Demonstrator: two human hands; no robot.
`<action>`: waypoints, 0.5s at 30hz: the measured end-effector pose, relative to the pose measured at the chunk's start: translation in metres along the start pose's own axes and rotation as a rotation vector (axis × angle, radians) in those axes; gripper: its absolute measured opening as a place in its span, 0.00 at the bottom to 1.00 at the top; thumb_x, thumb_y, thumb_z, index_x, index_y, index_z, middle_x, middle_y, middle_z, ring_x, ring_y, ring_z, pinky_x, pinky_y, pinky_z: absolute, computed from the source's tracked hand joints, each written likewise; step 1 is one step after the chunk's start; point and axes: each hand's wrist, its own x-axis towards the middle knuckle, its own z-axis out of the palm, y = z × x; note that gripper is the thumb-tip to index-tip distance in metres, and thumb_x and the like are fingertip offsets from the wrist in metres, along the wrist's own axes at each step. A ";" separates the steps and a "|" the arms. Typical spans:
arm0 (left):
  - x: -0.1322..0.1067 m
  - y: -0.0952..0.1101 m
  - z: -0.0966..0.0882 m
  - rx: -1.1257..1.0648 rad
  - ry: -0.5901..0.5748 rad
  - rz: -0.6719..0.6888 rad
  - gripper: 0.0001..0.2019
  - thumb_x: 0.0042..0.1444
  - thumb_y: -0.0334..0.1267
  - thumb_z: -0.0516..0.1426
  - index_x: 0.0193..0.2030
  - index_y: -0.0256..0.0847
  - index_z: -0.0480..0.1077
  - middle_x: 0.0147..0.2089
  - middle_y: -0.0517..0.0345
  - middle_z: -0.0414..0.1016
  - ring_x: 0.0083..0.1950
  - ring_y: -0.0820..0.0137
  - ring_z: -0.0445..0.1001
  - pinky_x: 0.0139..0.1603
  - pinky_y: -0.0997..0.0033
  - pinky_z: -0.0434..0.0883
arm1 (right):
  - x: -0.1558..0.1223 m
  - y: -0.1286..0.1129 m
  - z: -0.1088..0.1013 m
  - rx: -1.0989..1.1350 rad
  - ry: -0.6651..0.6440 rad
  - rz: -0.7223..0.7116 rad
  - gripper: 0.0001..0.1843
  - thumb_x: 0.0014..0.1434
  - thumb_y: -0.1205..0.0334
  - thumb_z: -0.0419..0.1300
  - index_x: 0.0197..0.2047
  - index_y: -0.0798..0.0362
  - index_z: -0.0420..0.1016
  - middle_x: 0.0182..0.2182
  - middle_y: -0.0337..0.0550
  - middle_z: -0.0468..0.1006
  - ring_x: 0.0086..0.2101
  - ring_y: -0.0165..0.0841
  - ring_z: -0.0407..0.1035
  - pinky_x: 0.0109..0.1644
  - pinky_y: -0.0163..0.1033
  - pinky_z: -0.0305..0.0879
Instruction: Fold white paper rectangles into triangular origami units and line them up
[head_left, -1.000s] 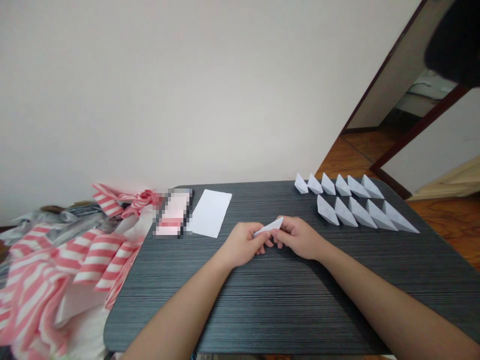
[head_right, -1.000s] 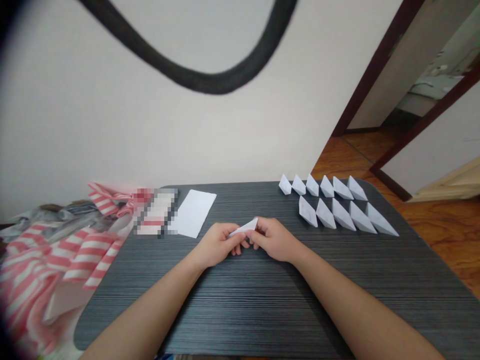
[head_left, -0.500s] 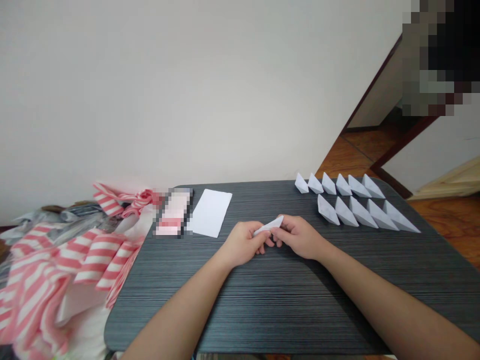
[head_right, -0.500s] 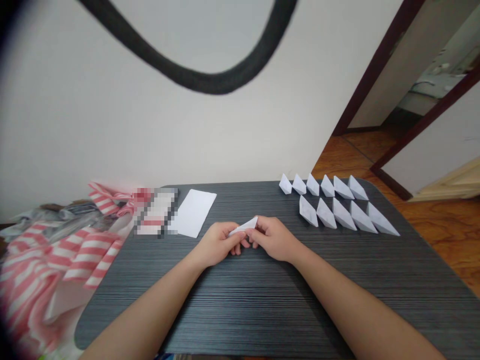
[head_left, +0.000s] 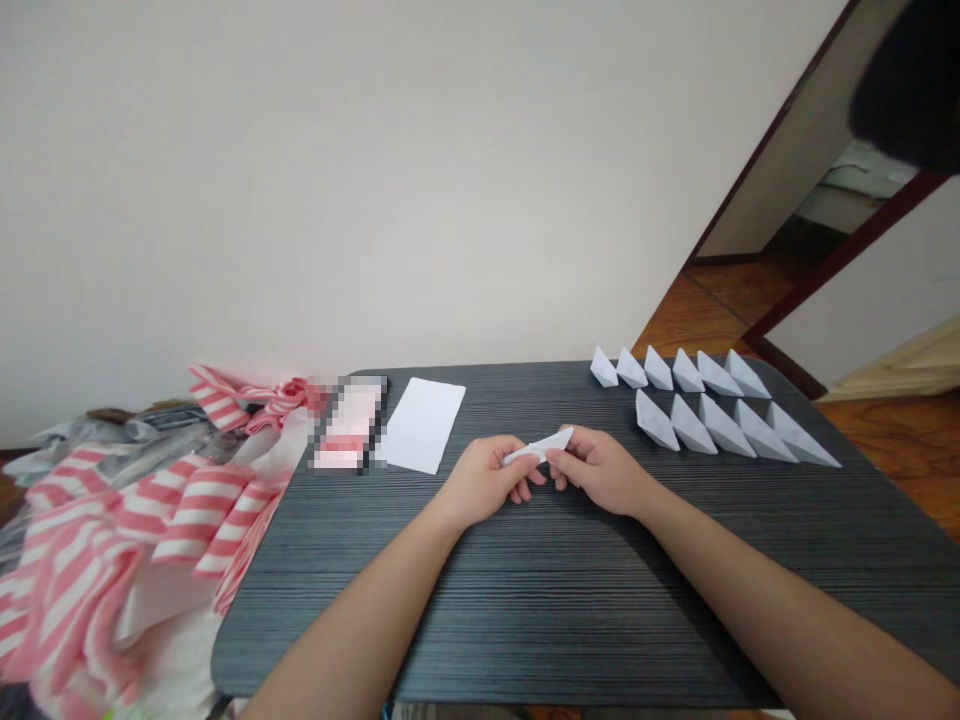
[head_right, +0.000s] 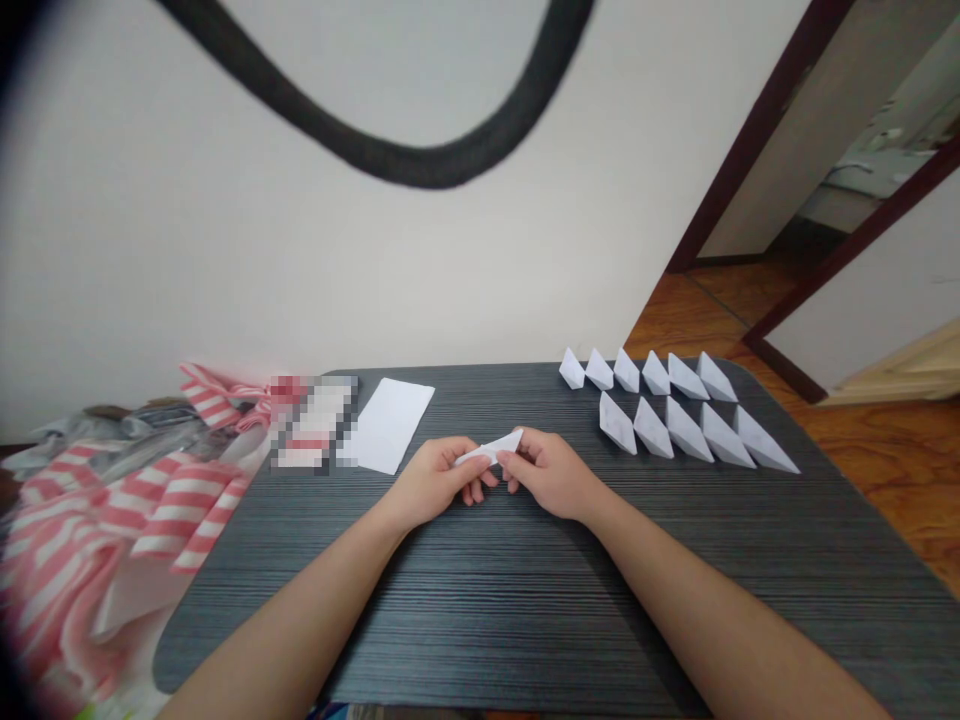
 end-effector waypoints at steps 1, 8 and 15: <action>0.001 0.000 -0.001 -0.017 0.008 0.003 0.16 0.57 0.47 0.52 0.35 0.33 0.70 0.30 0.51 0.76 0.24 0.76 0.71 0.25 0.76 0.68 | 0.000 0.001 0.000 0.008 0.018 0.009 0.11 0.60 0.57 0.54 0.31 0.55 0.66 0.24 0.37 0.70 0.23 0.27 0.65 0.28 0.33 0.61; 0.004 -0.005 -0.002 -0.124 0.055 -0.039 0.15 0.56 0.46 0.54 0.34 0.33 0.68 0.32 0.49 0.77 0.23 0.74 0.73 0.22 0.76 0.68 | 0.001 0.007 -0.001 0.036 0.078 0.077 0.14 0.60 0.54 0.54 0.29 0.55 0.66 0.19 0.37 0.71 0.19 0.25 0.62 0.22 0.31 0.55; 0.005 -0.007 -0.003 -0.182 0.069 -0.032 0.16 0.57 0.46 0.52 0.36 0.32 0.68 0.36 0.46 0.77 0.25 0.74 0.73 0.24 0.75 0.69 | 0.002 0.007 -0.004 0.079 0.167 0.070 0.17 0.61 0.52 0.53 0.29 0.56 0.69 0.19 0.38 0.72 0.18 0.25 0.61 0.22 0.32 0.56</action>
